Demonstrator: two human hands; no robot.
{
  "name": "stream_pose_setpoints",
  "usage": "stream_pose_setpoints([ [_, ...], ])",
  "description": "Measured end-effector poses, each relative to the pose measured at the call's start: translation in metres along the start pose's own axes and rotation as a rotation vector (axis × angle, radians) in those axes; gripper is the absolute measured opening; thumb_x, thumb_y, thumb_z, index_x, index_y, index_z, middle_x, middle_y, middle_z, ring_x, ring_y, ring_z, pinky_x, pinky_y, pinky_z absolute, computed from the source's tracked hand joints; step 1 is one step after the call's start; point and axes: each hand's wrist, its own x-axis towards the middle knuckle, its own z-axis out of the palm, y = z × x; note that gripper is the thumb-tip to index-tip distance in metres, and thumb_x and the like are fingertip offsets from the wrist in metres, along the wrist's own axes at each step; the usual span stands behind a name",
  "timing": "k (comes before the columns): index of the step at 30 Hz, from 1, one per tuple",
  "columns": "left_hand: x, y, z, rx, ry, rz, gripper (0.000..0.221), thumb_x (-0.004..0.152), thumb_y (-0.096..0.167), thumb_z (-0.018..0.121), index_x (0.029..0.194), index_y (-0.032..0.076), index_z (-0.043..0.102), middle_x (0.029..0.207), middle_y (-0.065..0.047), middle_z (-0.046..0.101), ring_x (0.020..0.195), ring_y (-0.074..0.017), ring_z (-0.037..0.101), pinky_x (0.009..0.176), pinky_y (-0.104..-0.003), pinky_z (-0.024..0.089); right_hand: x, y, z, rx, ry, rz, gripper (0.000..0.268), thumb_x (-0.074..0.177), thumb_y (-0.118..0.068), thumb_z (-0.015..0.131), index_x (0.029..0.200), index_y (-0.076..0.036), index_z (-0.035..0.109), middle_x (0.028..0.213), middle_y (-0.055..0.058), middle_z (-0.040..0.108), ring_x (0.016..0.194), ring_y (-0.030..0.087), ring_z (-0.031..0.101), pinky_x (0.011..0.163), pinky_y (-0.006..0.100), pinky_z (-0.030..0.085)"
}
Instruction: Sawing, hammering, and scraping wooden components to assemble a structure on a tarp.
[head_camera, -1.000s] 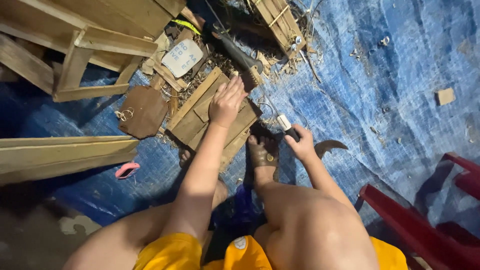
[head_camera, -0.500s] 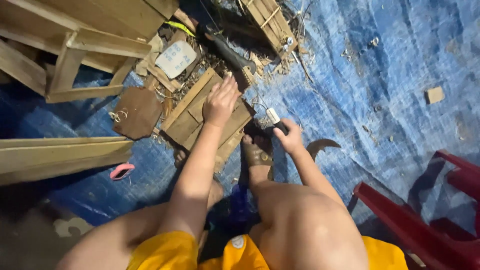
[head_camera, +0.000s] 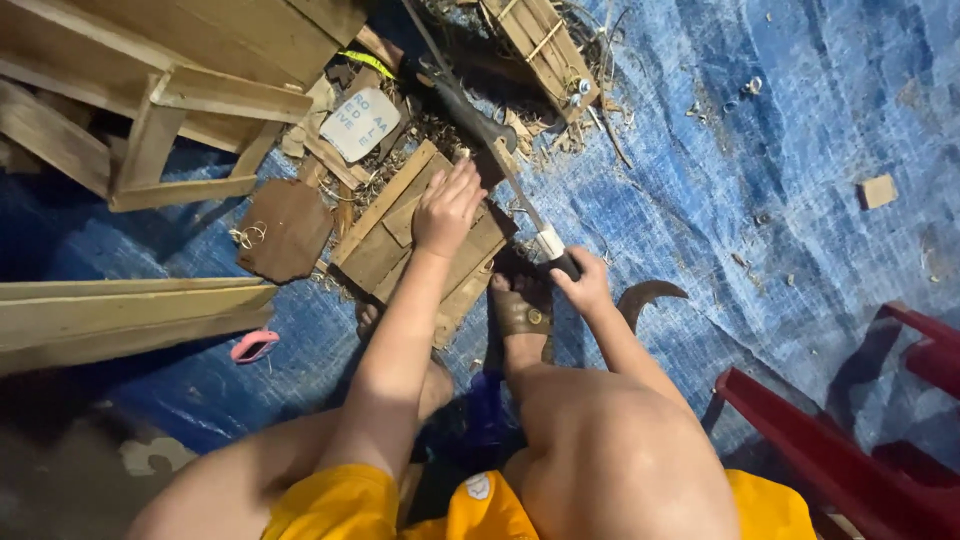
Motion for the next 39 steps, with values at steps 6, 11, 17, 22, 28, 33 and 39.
stream_pose_setpoints([
  [6, -0.001, 0.002, -0.004, -0.021, -0.053, -0.008, 0.033, 0.096, 0.036, 0.074, 0.124, 0.019, 0.073, 0.136, 0.000, 0.067, 0.131, -0.0118, 0.059, 0.113, -0.035, 0.042, -0.019, -0.015, -0.013, 0.082, -0.006, 0.065, 0.045, 0.086, -0.060, 0.071, 0.094, -0.015, 0.072, 0.059, 0.010, 0.062, 0.055, 0.026, 0.061, 0.052, 0.038, 0.046],
  [11, 0.000, 0.000, -0.002, -0.052, -0.009, 0.044, 0.031, 0.097, 0.031, 0.072, 0.124, 0.014, 0.073, 0.134, -0.003, 0.070, 0.127, -0.0170, 0.063, 0.108, -0.036, 0.047, -0.015, -0.008, -0.015, 0.067, -0.015, 0.057, 0.041, 0.084, -0.053, 0.074, 0.099, -0.015, 0.072, 0.064, 0.017, 0.059, 0.059, 0.026, 0.058, 0.057, 0.042, 0.045],
  [17, -0.005, -0.008, 0.009, -0.103, 0.009, 0.059, 0.028, 0.096, 0.030, 0.075, 0.118, 0.013, 0.076, 0.128, -0.006, 0.072, 0.124, -0.0186, 0.065, 0.105, -0.035, 0.049, 0.017, -0.018, -0.011, 0.033, -0.029, 0.036, 0.037, 0.085, -0.051, 0.074, 0.096, -0.016, 0.072, 0.062, 0.013, 0.059, 0.059, 0.027, 0.058, 0.058, 0.039, 0.046],
  [22, 0.004, 0.000, 0.001, -0.098, 0.054, 0.043, 0.027, 0.095, 0.029, 0.077, 0.116, 0.012, 0.076, 0.127, -0.006, 0.073, 0.123, -0.0193, 0.066, 0.105, -0.036, 0.048, 0.014, -0.020, -0.002, 0.027, -0.015, 0.081, 0.035, 0.084, -0.052, 0.073, 0.095, -0.019, 0.073, 0.060, 0.010, 0.058, 0.056, 0.026, 0.058, 0.056, 0.037, 0.045],
  [28, 0.003, 0.000, -0.002, -0.085, 0.058, 0.035, 0.028, 0.094, 0.030, 0.077, 0.117, 0.013, 0.076, 0.128, -0.005, 0.072, 0.124, -0.0177, 0.065, 0.106, -0.035, 0.047, 0.009, -0.023, 0.002, 0.092, -0.003, 0.118, 0.031, 0.086, -0.048, 0.072, 0.094, -0.018, 0.073, 0.059, 0.007, 0.056, 0.057, 0.019, 0.055, 0.055, 0.035, 0.042],
  [33, 0.000, -0.004, 0.002, -0.109, 0.046, 0.027, 0.023, 0.093, 0.027, 0.078, 0.110, 0.011, 0.078, 0.121, -0.006, 0.075, 0.119, -0.0201, 0.068, 0.104, -0.036, 0.050, 0.014, -0.014, -0.003, 0.069, 0.021, 0.028, 0.038, 0.083, -0.056, 0.075, 0.092, -0.019, 0.075, 0.058, 0.006, 0.058, 0.055, 0.018, 0.056, 0.053, 0.032, 0.043],
  [39, -0.012, -0.011, 0.010, -0.135, 0.062, 0.040, 0.014, 0.085, 0.019, 0.081, 0.094, 0.009, 0.078, 0.104, -0.009, 0.077, 0.105, -0.0275, 0.073, 0.102, -0.042, 0.053, -0.015, -0.018, -0.026, 0.068, 0.020, -0.040, 0.045, 0.083, -0.059, 0.073, 0.095, -0.016, 0.073, 0.062, 0.011, 0.060, 0.056, 0.026, 0.059, 0.056, 0.037, 0.046],
])
